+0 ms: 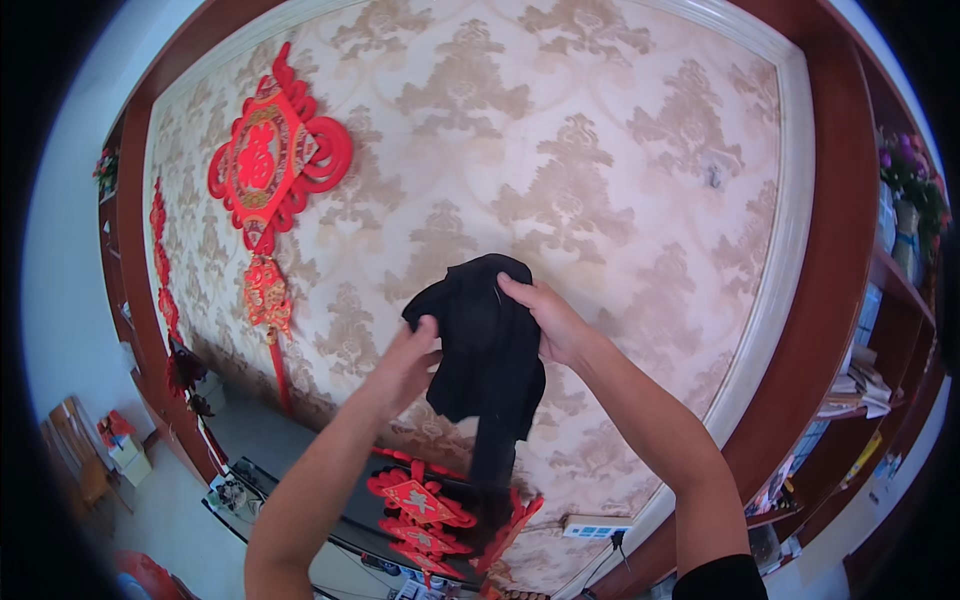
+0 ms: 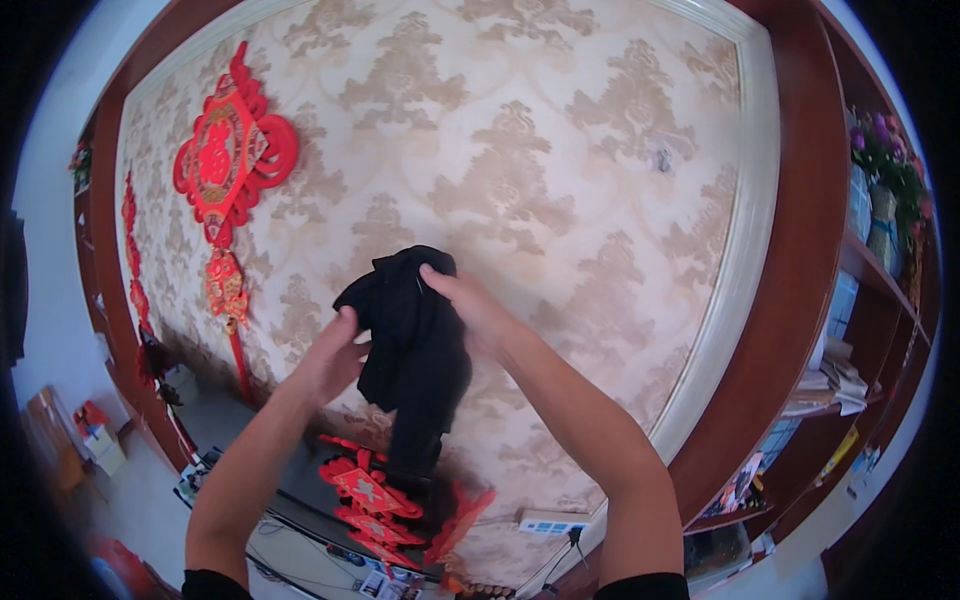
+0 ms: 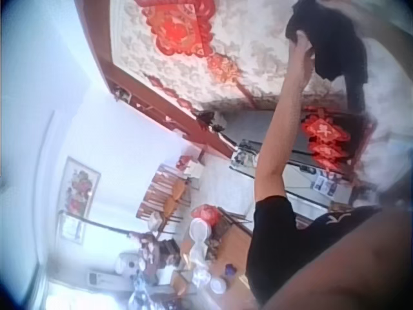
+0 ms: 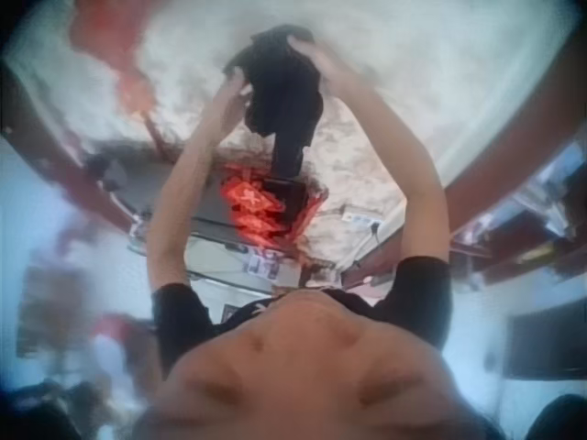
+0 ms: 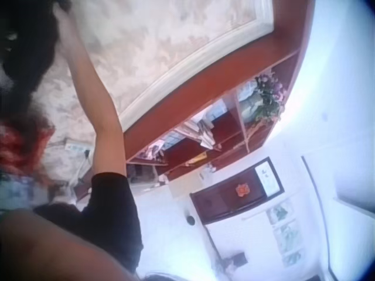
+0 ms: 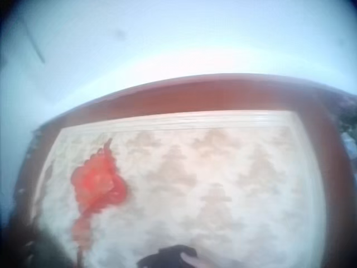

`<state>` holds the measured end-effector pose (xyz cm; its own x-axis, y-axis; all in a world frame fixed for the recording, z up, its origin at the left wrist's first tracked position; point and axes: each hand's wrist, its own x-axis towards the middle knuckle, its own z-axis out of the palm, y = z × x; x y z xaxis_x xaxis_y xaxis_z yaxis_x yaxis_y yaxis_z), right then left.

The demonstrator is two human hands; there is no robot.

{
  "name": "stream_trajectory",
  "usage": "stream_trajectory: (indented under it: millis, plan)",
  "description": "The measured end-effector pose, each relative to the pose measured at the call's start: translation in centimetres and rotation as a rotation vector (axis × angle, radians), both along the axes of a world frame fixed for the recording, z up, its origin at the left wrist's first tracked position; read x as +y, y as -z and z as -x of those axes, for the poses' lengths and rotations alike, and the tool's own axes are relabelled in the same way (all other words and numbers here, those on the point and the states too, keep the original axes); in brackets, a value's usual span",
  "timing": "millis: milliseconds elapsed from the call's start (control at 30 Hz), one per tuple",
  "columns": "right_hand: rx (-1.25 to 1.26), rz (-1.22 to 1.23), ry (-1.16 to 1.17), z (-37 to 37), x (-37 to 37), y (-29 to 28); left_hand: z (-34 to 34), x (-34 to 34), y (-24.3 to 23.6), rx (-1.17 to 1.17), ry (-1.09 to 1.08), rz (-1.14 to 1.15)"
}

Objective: The person wipes a wall with a cloth and then hangs red Chinese knot decorations onto a hook on the wall.

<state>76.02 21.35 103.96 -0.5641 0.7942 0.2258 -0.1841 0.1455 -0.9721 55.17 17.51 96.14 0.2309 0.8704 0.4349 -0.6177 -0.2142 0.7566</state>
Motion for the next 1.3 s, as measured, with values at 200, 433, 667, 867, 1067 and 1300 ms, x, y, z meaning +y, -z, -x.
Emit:
stream_trajectory:
  millis: [200,433,667,867,1067,1300]
  plan:
    - [-0.566,-0.536,0.567,-2.2,2.6,-4.2,-2.1,0.6,-3.2,0.029,-0.229,0.017]
    - [0.234,-0.733,0.302,-0.4,1.2,-14.5,-1.7,2.5,-18.0,-0.128,-1.254,-0.631]
    - [-0.595,-1.609,0.924,-2.5,6.5,-8.9,-5.4,9.3,-10.0,1.192,-1.448,-1.100]
    - [-0.860,-1.856,0.945,-4.0,7.6,-5.2,-2.2,15.7,-8.2,1.041,-1.226,-1.521]
    - [-0.782,-1.837,0.938,-4.4,7.8,-5.0,0.7,19.8,-23.1,0.866,-0.908,-1.422]
    - [-0.617,-1.841,0.906,-3.8,8.2,-5.1,1.3,20.9,-34.4,0.443,-1.566,-0.639]
